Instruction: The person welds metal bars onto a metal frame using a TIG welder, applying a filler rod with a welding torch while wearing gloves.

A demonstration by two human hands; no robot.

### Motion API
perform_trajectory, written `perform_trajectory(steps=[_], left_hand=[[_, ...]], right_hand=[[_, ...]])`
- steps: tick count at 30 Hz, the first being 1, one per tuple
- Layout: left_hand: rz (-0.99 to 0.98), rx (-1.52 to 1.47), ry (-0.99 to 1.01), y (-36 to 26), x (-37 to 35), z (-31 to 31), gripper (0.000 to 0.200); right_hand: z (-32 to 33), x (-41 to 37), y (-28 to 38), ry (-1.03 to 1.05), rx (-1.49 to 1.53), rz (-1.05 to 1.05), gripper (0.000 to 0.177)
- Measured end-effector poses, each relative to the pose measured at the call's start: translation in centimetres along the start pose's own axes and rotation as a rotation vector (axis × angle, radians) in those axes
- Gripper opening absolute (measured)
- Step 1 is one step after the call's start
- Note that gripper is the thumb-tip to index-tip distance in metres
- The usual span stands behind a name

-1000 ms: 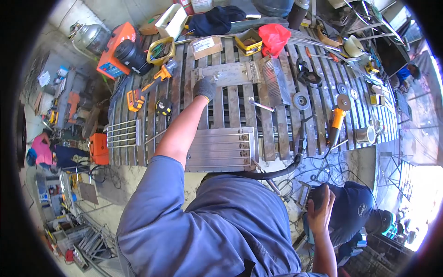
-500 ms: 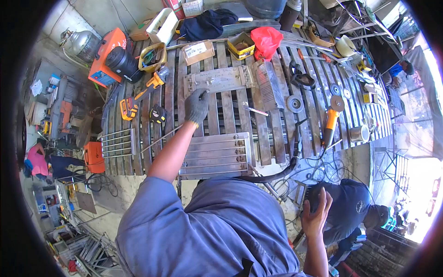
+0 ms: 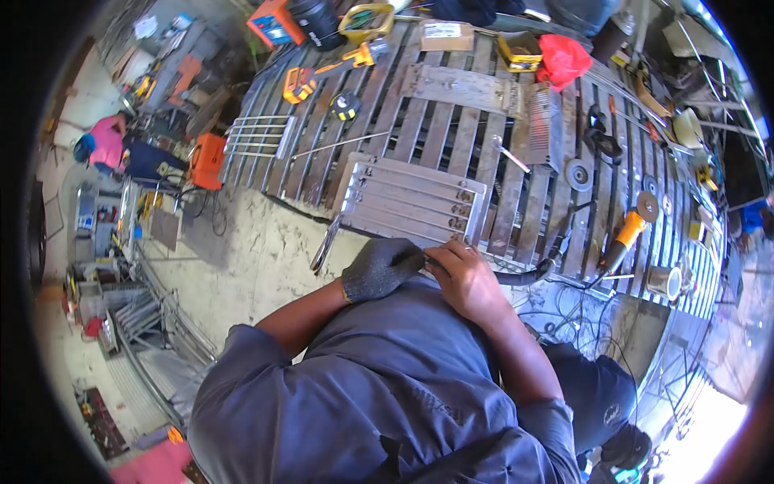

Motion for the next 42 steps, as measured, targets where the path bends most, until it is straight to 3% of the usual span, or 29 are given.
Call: perform_trajectory(steps=[3, 7, 11, 23, 26, 29, 32, 42], left_hand=[[0.013, 0.065, -0.118, 0.8, -3.7, 1.4, 0.024], [0.095, 0.091, -0.193, 2.7, -6.9, 2.7, 0.023], [0.092, 0.13, -0.228, 4.2, -7.5, 4.1, 0.022], [0.131, 0.005, -0.13, 11.2, -3.2, 12.7, 0.021], [0.154, 0.143, -0.173, 13.1, -1.6, 14.6, 0.031], [-0.096, 0.385, -0.185, 16.1, 0.0, 16.2, 0.035], [-0.19, 0.579, -0.09, 17.7, 1.3, 17.5, 0.04], [-0.232, 0.769, 0.002, 19.8, 5.2, 17.6, 0.047]], right_hand=[[-2.2, 0.3, -0.8, 0.025, 0.07, 0.172, 0.032], [-4.1, 2.3, 1.7, 0.041, 0.112, 0.09, 0.017], [-6.8, 4.0, 1.5, 0.053, 0.079, 0.228, 0.016], [-16.0, 11.1, 1.8, -0.099, -0.117, 0.101, 0.012], [-19.4, 12.4, -0.9, -0.135, -0.232, 0.005, 0.01], [-22.1, 13.5, -3.3, -0.171, -0.373, -0.042, 0.015], [-24.3, 13.7, -5.1, -0.159, -0.454, -0.101, 0.021], [-27.3, 14.3, -5.2, -0.212, -0.477, -0.235, 0.028]])
Point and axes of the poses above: each hand's wrist, its own x-axis towards the middle knuckle, its own z-axis out of the back of the hand, y = z × x, the point moved 1 cm from there along x, towards the middle knuckle, and after that the axes turned 15 degrees about z, right-handed, at the moved point
